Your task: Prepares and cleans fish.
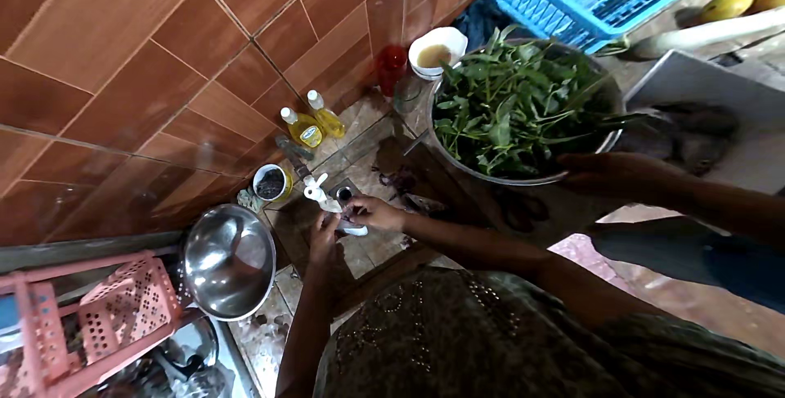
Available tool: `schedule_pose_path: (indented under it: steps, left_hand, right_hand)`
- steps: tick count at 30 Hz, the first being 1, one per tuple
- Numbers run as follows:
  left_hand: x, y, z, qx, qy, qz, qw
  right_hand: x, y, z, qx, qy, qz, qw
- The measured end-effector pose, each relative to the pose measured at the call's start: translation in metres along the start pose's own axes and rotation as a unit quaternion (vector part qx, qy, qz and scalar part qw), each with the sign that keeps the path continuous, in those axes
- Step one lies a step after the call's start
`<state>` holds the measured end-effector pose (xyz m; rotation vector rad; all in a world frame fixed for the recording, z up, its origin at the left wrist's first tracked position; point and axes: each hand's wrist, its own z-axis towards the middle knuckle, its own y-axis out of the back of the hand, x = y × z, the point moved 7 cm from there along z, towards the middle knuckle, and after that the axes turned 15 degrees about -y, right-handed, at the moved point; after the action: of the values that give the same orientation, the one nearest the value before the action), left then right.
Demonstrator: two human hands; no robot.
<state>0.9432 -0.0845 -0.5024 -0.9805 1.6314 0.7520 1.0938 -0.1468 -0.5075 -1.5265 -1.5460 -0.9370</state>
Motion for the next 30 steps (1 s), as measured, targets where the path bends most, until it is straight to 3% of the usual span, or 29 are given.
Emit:
schedule_pose_path:
  steps: [6, 16, 19, 21, 24, 26, 30]
  left_hand:
    - [-0.013, -0.002, -0.004, -0.019, 0.021, 0.077, 0.997]
    - [-0.019, -0.002, -0.002, 0.003, -0.015, 0.136, 0.991]
    - [-0.015, 0.002, -0.001, 0.012, -0.044, 0.127, 0.991]
    - [-0.014, 0.006, -0.002, 0.015, -0.066, 0.114, 0.991]
    - [-0.021, 0.013, -0.006, 0.016, -0.094, 0.096, 0.991]
    - [-0.024, 0.017, -0.007, 0.019, -0.106, 0.083, 0.991]
    - [-0.023, 0.023, -0.006, 0.02, -0.119, 0.057, 0.991]
  right_hand:
    - [0.028, -0.007, -0.011, -0.093, 0.163, -0.29, 0.938]
    - [0.041, -0.018, -0.011, -0.128, 0.188, -0.395, 0.89]
    - [0.04, -0.014, -0.006, -0.107, 0.141, -0.373, 0.911]
    - [0.031, -0.005, 0.002, -0.077, 0.057, -0.309, 0.946]
    - [0.014, 0.016, 0.009, -0.103, -0.004, -0.223, 0.969]
    - [0.0, 0.025, 0.012, -0.104, -0.037, -0.221, 0.969]
    - [-0.018, 0.018, 0.021, -0.003, -0.116, -0.349, 0.93]
